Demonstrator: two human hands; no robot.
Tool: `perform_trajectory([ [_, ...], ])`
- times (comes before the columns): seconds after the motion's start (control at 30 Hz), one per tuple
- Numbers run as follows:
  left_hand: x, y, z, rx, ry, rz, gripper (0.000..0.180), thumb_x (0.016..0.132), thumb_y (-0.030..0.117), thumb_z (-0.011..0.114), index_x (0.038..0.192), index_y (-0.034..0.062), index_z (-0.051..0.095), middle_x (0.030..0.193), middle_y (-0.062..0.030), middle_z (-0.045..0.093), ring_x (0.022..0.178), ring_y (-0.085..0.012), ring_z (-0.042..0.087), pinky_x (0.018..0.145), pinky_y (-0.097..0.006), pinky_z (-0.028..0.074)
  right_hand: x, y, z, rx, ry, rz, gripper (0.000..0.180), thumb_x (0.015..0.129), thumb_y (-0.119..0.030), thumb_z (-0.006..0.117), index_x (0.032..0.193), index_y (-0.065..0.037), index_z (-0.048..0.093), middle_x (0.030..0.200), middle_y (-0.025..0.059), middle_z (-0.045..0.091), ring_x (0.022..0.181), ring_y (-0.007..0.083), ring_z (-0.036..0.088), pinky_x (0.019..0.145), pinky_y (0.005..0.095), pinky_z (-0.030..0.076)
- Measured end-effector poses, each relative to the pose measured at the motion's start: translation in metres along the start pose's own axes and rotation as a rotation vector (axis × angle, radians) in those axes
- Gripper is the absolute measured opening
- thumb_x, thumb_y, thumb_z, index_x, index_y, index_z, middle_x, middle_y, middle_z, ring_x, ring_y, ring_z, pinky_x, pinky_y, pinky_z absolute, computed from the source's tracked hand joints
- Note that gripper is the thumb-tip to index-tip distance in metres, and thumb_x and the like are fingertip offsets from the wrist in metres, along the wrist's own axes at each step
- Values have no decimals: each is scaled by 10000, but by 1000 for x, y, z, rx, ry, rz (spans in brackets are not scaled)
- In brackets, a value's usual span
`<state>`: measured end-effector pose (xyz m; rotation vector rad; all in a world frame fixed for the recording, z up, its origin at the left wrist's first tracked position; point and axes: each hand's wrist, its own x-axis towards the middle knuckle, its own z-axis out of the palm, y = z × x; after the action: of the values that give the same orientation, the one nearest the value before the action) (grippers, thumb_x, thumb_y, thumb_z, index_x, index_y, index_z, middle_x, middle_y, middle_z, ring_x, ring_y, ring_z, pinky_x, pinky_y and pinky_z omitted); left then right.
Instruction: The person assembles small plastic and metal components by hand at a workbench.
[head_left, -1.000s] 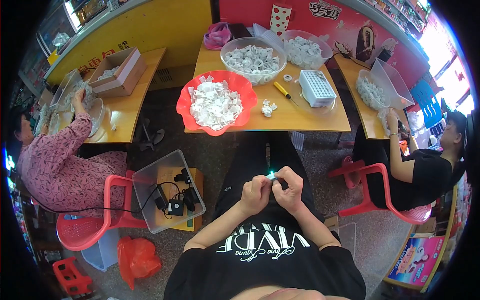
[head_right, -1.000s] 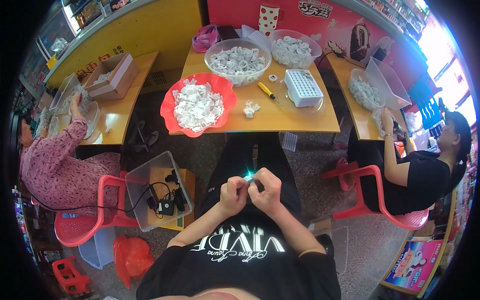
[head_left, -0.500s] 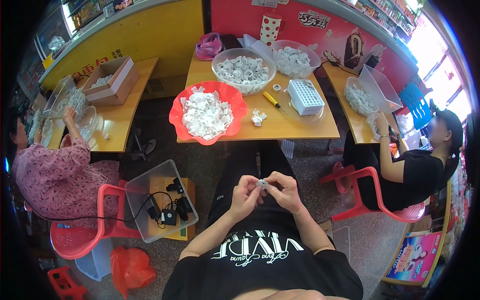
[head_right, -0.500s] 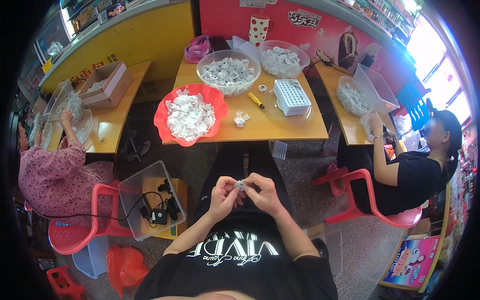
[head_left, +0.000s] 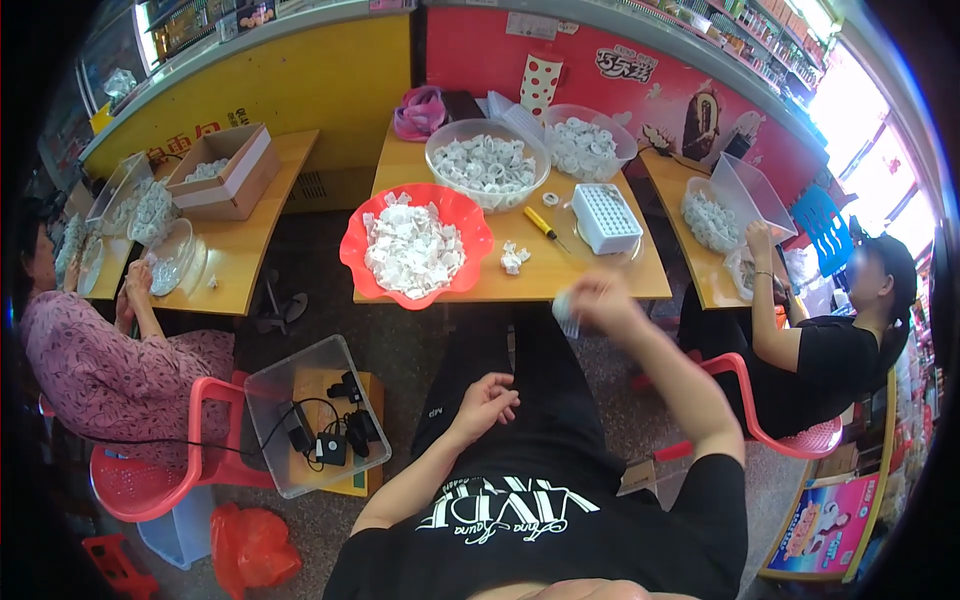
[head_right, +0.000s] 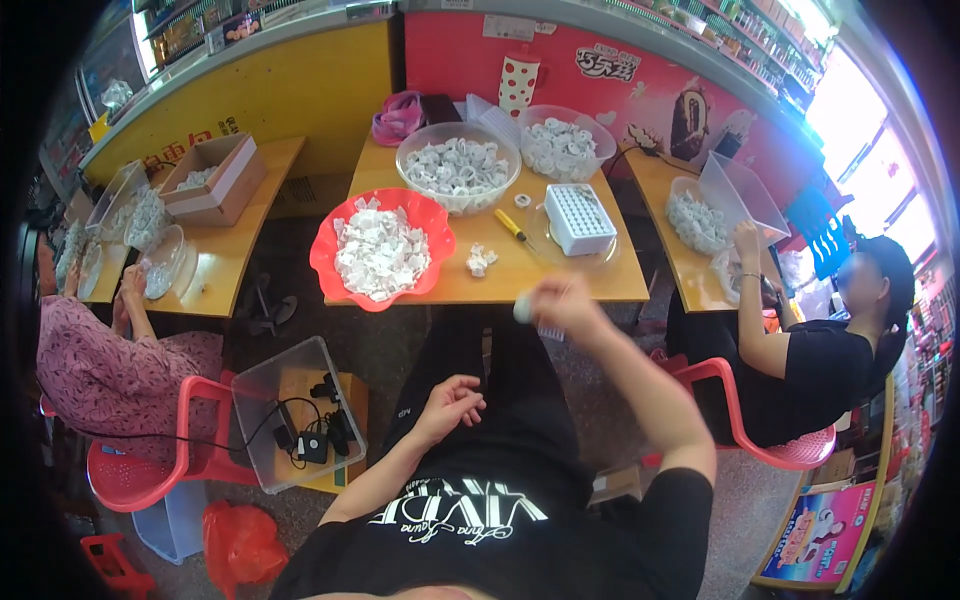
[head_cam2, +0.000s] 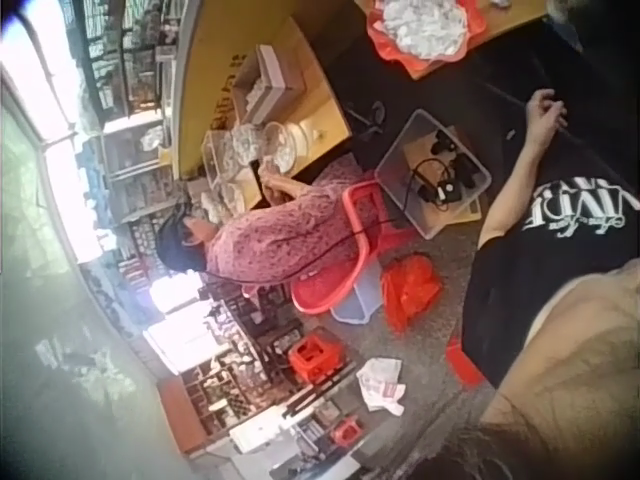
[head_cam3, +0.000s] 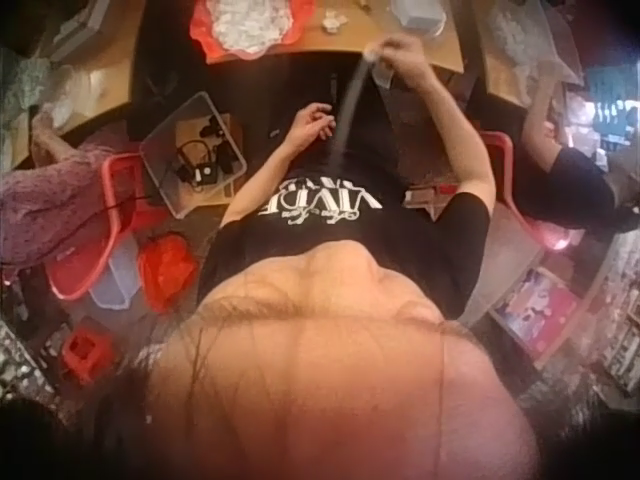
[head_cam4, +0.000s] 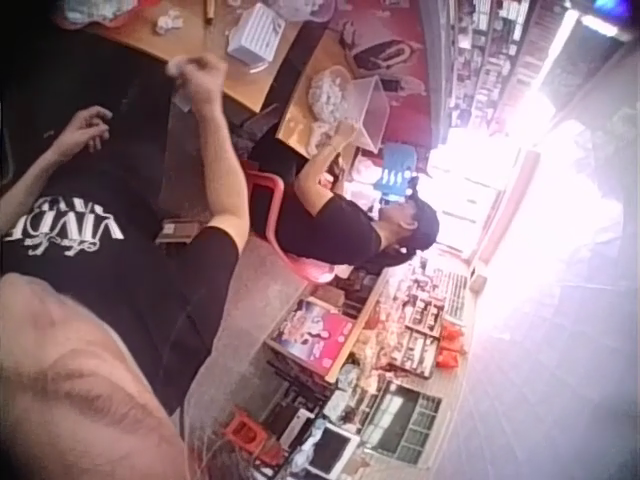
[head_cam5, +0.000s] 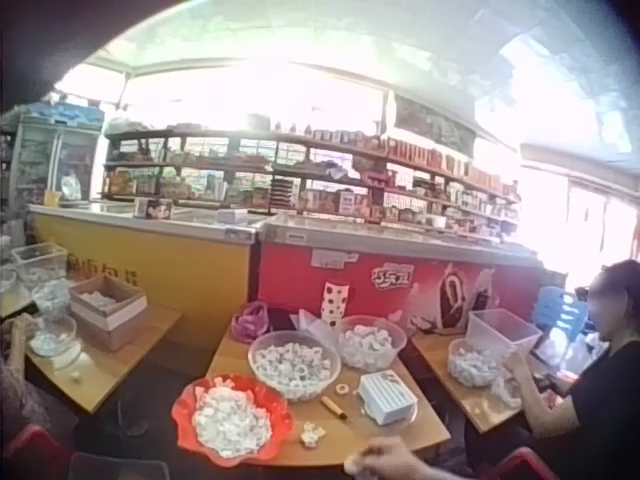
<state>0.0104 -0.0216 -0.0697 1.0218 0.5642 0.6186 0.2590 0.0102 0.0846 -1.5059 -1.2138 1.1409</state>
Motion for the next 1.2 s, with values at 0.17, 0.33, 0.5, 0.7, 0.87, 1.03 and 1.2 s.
perform_trajectory([
  [0.17, 8, -11, 1, 55, 29, -116, 321, 889, 76, 570, 1183, -28, 496, 862, -101, 641, 668, -139, 621, 575, -241, 495, 89, -89, -87, 8, 552, -266, 194, 826, -96, 613, 983, 19, 618, 744, 44, 619, 578, 78, 552, 502, 211, 435],
  [0.33, 6, -11, -5, 67, 26, -92, 303, 893, 78, 569, 1170, -28, 505, 886, -106, 635, 691, -137, 621, 596, -249, 503, 76, -18, -2, 18, 263, -332, 124, 846, -79, 599, 947, -14, 627, 740, 25, 610, 609, 76, 550, 526, 208, 434],
  [0.5, 8, -13, -5, 87, -23, -76, 300, 896, 79, 571, 1166, -34, 507, 885, -105, 630, 695, -143, 624, 602, -252, 506, 14, 25, 76, -497, -99, -656, 56, 766, -17, 645, 820, -11, 631, 727, 106, 619, 638, 219, 620, 575, 320, 486],
  [0.7, 6, -12, -7, 56, 2, -93, 307, 888, 82, 581, 1163, -37, 515, 881, -108, 628, 691, -150, 625, 594, -252, 505, 8, 27, 73, -527, -173, -638, 64, 754, -19, 654, 816, -5, 641, 727, 129, 626, 645, 261, 629, 586, 327, 493],
  [0.87, 8, -13, -7, 61, -3, -94, 305, 889, 83, 576, 1164, -35, 516, 875, -107, 629, 686, -151, 625, 590, -250, 505, 8, 48, 60, -375, -131, -389, 76, 792, -5, 636, 864, 14, 648, 680, 43, 608, 643, 84, 567, 567, 252, 454],
  [1.03, 8, -11, -7, 56, 0, -98, 300, 891, 85, 572, 1160, -36, 515, 870, -105, 630, 682, -150, 623, 590, -247, 504, 8, 53, 61, -334, -52, -379, 59, 786, -5, 636, 842, 8, 648, 688, 51, 615, 631, 96, 560, 565, 253, 439],
  [1.2, 8, -8, -7, 31, -6, -96, 297, 900, 93, 565, 1161, -36, 504, 889, -108, 631, 682, -148, 621, 596, -244, 505, 41, 32, 56, -583, 187, -524, 99, 766, -71, 675, 824, -3, 634, 681, 86, 606, 609, 166, 575, 562, 291, 443],
])
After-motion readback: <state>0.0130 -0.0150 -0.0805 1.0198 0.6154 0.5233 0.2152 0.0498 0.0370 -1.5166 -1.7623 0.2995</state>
